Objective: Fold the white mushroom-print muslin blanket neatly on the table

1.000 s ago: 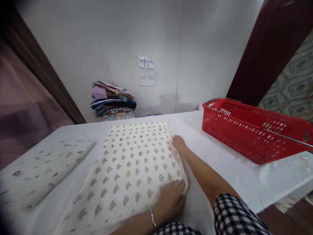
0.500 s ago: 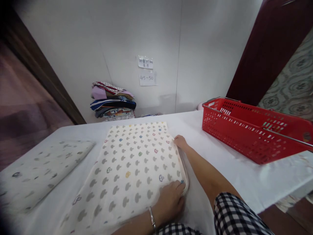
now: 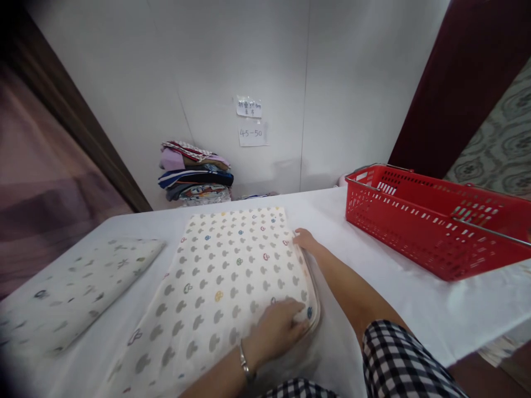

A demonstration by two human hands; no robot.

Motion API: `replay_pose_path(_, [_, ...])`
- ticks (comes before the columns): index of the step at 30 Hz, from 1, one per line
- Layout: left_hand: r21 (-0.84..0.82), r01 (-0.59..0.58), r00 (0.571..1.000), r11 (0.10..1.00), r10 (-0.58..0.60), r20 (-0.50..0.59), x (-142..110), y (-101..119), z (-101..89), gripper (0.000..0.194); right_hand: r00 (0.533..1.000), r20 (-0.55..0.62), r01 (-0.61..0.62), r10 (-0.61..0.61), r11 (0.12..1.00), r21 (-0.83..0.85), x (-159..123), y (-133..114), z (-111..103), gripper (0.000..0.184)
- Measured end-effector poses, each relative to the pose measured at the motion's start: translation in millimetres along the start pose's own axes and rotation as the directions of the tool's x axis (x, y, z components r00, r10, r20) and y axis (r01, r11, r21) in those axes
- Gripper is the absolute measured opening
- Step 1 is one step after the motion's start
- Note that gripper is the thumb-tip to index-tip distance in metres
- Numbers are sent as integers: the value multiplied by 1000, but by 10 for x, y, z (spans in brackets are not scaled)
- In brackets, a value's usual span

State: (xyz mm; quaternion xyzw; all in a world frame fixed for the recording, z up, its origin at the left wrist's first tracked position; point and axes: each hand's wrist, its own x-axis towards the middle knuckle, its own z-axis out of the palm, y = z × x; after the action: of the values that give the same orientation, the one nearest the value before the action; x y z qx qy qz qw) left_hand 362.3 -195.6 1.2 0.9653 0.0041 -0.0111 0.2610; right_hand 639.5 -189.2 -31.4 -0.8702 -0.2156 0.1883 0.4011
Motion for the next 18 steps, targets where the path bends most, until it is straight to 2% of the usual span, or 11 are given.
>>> replay_pose_path(4, [61, 159, 987, 985, -158, -16, 99, -221, -316, 37, 994, -32, 105, -107, 993, -47, -41, 1, 5, 51])
replay_pose_path(7, [91, 246, 969, 965, -241, -62, 331, -396, -514, 38, 984, -63, 164, -169, 984, -69, -83, 11, 23, 50])
replay_pose_path(12, [-39, 336, 936, 941, -338, -103, 963, -651, -692, 28, 965, -107, 236, -240, 971, -47, -137, 62, 86, 52])
replay_pose_path(15, [-130, 380, 907, 916, -396, -140, 1382, -797, -739, 26, 957, -126, 261, -261, 965, -20, -138, 136, 134, 53])
replay_pose_path(18, [-152, 427, 878, 891, -449, -167, 1748, -946, -749, 28, 950, -147, 277, -274, 961, -3, -125, 224, 174, 53])
